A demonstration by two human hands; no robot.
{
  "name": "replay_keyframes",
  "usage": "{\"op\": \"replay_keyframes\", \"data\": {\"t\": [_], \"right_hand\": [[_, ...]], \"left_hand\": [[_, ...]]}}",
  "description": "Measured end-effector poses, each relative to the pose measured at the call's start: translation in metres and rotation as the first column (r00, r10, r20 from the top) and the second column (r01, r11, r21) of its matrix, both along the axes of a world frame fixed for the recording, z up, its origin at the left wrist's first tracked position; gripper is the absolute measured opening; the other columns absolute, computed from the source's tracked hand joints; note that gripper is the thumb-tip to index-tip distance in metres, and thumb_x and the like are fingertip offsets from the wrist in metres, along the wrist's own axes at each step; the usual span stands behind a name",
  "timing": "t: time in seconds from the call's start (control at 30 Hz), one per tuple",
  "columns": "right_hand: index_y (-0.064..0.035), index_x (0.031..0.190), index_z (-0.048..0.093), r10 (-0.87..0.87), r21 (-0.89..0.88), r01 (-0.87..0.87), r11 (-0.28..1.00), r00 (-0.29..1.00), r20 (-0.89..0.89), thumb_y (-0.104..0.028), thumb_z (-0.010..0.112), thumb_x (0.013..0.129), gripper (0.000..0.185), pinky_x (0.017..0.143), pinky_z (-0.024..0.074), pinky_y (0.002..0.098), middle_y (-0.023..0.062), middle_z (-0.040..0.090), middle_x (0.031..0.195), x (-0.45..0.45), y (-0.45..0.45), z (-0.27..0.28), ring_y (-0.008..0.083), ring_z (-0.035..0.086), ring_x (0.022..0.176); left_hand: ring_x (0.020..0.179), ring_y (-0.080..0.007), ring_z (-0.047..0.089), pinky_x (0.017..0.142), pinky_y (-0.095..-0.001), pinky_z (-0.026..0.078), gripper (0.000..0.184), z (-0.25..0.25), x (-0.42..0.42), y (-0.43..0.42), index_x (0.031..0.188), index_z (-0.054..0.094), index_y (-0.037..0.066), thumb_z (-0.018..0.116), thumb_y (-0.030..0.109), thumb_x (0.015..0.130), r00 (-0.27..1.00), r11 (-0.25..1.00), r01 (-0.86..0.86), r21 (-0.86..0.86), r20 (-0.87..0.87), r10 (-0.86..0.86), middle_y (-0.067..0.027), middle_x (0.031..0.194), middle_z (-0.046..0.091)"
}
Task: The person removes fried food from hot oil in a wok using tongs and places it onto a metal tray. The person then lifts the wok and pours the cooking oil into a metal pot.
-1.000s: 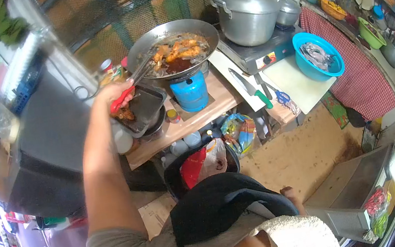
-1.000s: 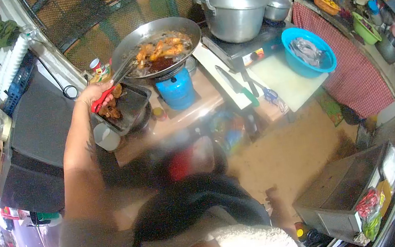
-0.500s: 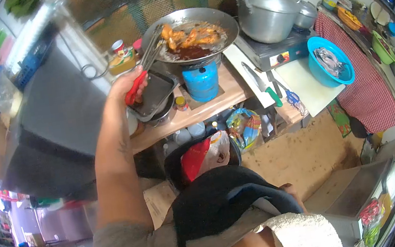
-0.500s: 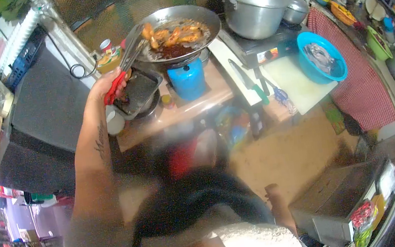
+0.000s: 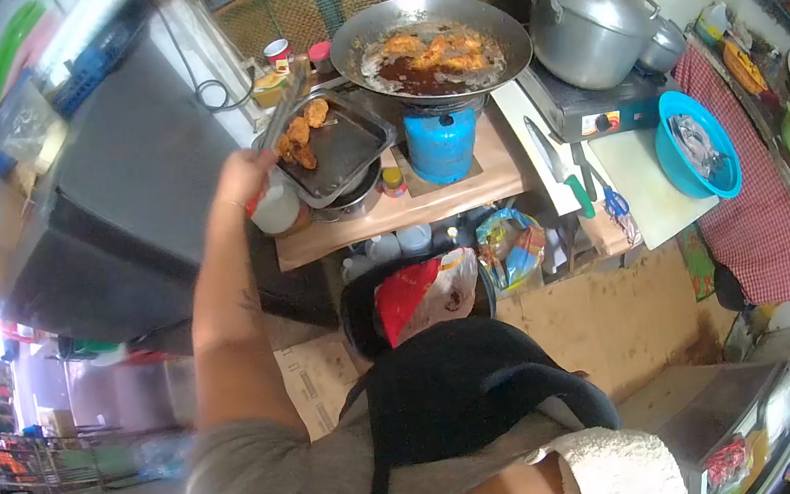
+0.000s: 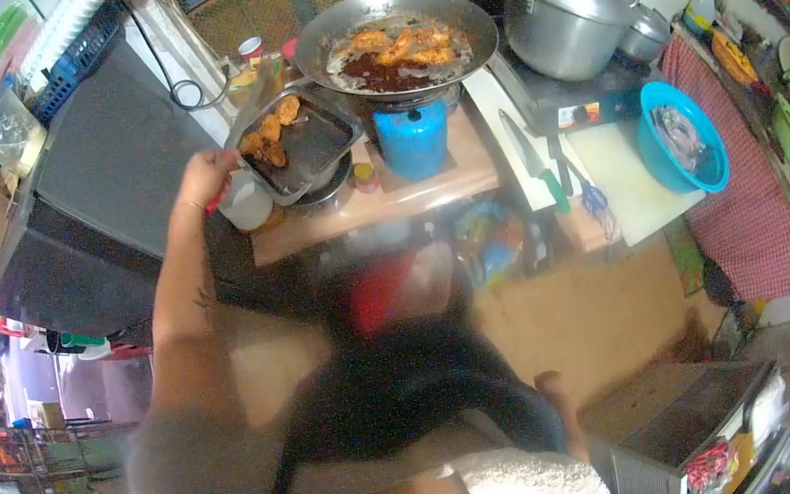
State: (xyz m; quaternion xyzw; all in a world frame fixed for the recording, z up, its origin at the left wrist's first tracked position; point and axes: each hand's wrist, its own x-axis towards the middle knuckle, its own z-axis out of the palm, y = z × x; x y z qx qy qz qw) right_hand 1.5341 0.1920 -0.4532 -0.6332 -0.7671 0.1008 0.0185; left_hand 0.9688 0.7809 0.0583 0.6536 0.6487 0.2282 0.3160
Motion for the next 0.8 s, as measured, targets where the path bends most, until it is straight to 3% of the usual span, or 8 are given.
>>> {"op": "replay_keyframes", "data": {"t": [0.07,0.1,0.17,0.27,0.47,0.57,0.67,0.8], "right_hand": [[-0.012,0.082,0.057,-0.068,-0.079,0.062,0.995,0.995,-0.07,-0.022,0.069,0.072,0.019,0.057,0.0472,0.0423,0.0103,0.059,0.078,-0.002,0.0,0.009,0.0285,0.06,0.069],[-0.0119,0.085,0.057,-0.327,-0.265,0.264,0.927,0.916,-0.231,-0.022,0.068,0.074,0.019,0.057,0.0473,0.0412,0.0096,0.059,0.08,-0.012,0.007,0.032,0.027,0.06,0.07],[-0.0117,0.09,0.058,-0.811,-0.601,0.546,0.584,0.408,-0.418,-0.022,0.067,0.078,0.019,0.057,0.0474,0.0391,0.0081,0.059,0.083,-0.029,0.015,0.077,0.0238,0.059,0.072],[-0.0114,0.099,0.059,-0.869,-0.767,0.566,0.303,-0.166,-0.466,-0.022,0.065,0.084,0.019,0.057,0.0477,0.0358,0.0058,0.059,0.088,-0.054,0.031,0.133,0.0191,0.059,0.074],[-0.0125,0.105,0.058,-0.898,-0.719,0.581,0.382,0.049,-0.438,-0.023,0.062,0.088,0.02,0.056,0.047,0.0336,0.0047,0.059,0.092,-0.06,0.042,0.167,0.0166,0.058,0.074],[-0.0136,0.102,0.058,-0.62,-0.311,0.538,0.783,0.638,-0.458,-0.023,0.061,0.088,0.018,0.054,0.0456,0.0333,0.0042,0.057,0.088,-0.059,0.021,0.125,0.0176,0.058,0.071],[-0.0141,0.101,0.057,-0.699,-0.427,0.554,0.715,0.553,-0.453,-0.023,0.061,0.087,0.017,0.053,0.0446,0.0338,0.0032,0.056,0.084,-0.053,0.01,0.108,0.0178,0.057,0.069],[-0.0147,0.099,0.056,-0.875,-0.644,0.603,0.471,0.226,-0.428,-0.023,0.06,0.087,0.015,0.052,0.0432,0.0346,0.002,0.054,0.08,-0.056,0.008,0.122,0.018,0.057,0.067]], "left_hand": [[0.06,-0.0268,0.064,0.054,-0.0406,0.049,0.036,-0.049,-0.003,0.006,0.081,0.064,0.001,0.066,0.036,0.086,0.938,0.979,0.048,0.198,-0.345,0.024,-0.0189,0.072,0.065],[0.073,-0.0327,0.069,0.064,-0.044,0.052,0.036,-0.064,0.001,0.005,0.085,0.066,-0.001,0.068,0.035,0.084,0.843,0.917,0.175,0.358,-0.536,0.049,-0.0229,0.078,0.067],[0.092,-0.04,0.065,0.08,-0.0469,0.051,0.04,-0.085,0.008,0.004,0.092,0.065,-0.002,0.069,0.036,0.081,0.792,0.976,0.071,0.208,-0.606,0.072,-0.0257,0.092,0.067],[0.093,-0.0403,0.064,0.081,-0.0474,0.051,0.043,-0.104,0.015,0.002,0.094,0.064,-0.003,0.07,0.037,0.08,0.78,0.984,0.087,0.158,-0.625,0.032,-0.026,0.094,0.066],[0.093,-0.0414,0.064,0.081,-0.0463,0.051,0.042,-0.023,0.029,-0.017,0.097,0.064,-0.003,0.069,0.036,0.08,0.83,0.972,0.021,0.234,-0.546,0.113,-0.0274,0.094,0.066],[0.092,-0.0411,0.064,0.081,-0.0453,0.051,0.045,0.035,0.048,-0.014,0.101,0.064,-0.003,0.069,0.036,0.08,0.838,0.962,0.085,0.26,-0.541,0.072,-0.0271,0.095,0.066],[0.091,-0.0396,0.065,0.079,-0.0448,0.05,0.048,0.062,0.088,0.006,0.102,0.065,-0.003,0.071,0.038,0.078,0.797,0.91,0.304,0.282,-0.598,-0.081,-0.0256,0.095,0.067],[0.096,-0.0352,0.065,0.084,-0.0432,0.051,0.04,0.077,0.168,0.019,0.095,0.07,-0.001,0.074,0.034,0.078,0.639,0.863,0.488,0.134,-0.728,-0.249,-0.022,0.101,0.068]]}}
